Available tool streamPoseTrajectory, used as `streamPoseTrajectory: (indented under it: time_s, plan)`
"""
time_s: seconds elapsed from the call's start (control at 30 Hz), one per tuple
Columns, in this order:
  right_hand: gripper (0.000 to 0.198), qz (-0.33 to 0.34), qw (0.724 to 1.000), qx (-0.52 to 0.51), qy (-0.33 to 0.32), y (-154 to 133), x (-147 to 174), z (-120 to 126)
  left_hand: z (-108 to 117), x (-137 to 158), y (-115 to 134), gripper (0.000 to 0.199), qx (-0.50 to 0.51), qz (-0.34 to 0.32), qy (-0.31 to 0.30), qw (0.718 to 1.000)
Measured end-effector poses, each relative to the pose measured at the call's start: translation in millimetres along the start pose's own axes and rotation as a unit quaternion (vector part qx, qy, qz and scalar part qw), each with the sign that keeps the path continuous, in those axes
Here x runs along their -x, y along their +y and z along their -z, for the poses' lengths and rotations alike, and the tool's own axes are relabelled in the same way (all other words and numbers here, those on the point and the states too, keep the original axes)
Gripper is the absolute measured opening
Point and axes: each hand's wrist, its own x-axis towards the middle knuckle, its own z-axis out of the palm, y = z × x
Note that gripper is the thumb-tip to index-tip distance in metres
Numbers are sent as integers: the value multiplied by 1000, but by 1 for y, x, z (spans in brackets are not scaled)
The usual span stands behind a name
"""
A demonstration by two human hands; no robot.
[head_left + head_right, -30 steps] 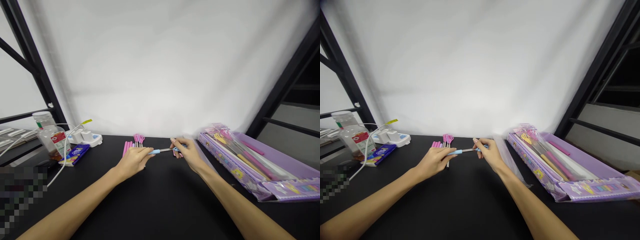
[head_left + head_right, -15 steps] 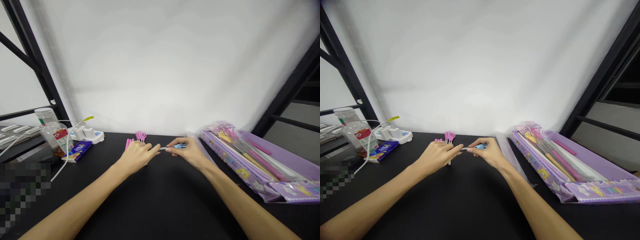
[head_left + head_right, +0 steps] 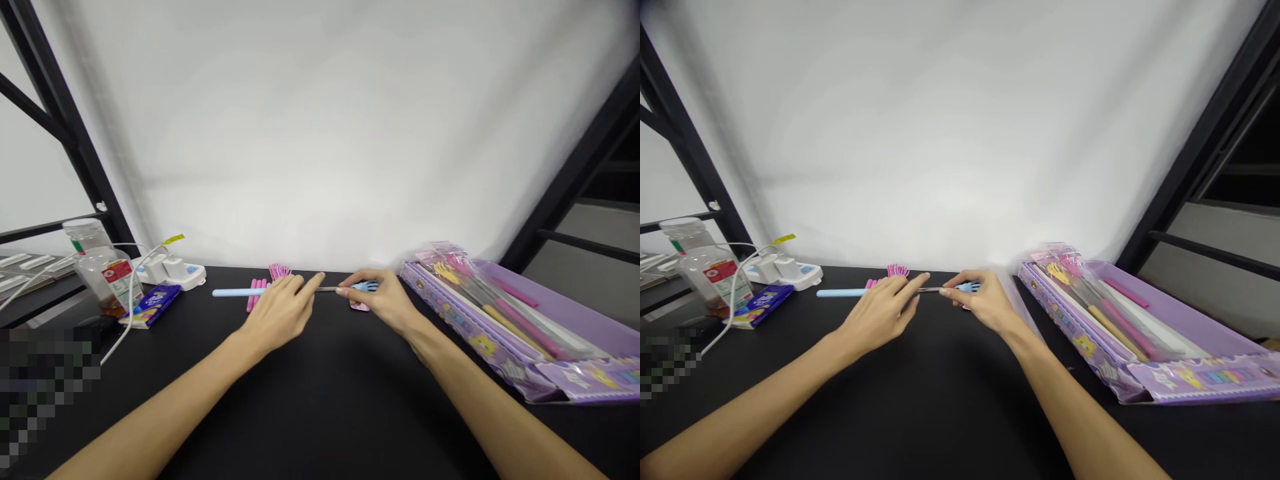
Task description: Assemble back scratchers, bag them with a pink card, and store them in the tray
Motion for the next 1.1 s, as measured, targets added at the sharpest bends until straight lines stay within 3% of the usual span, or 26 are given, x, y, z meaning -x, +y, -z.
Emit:
streamPoseTrajectory:
  time_s: [0.17,0.33,0.43,0.6,0.7,0.9,1.0,1.1]
  plan:
    - [30,37,998,37,22,-4,-5,10,-6,-10,-19,25,-52,-37,-6,998]
    - [31,55,994,52,79,0,-8,34,-7,-8,-51,17,-66,12,-8,998]
    - [31,51,994,39,92,1,-5,32,-3,-5,-42,22,-75,17,2,997]
    - [30,47,998,12,47,-1,-1,14,4,-11,-9,33,-69,-14,17,997]
    - [30,54,997,13,47,-1,-4,21,6,-16,-15,25,-96,-26,24,995]
    - [30,62,994,12,89,5,-6,60,13,-14,-57,16,-149,6,42,988]
    - [29,61,996,15,66,6,-4,62,14,-14,-52,19,-153,31,45,987]
    - [31,76,997,-18,26,5,-3,49,14,-18,-31,30,-127,27,37,991]
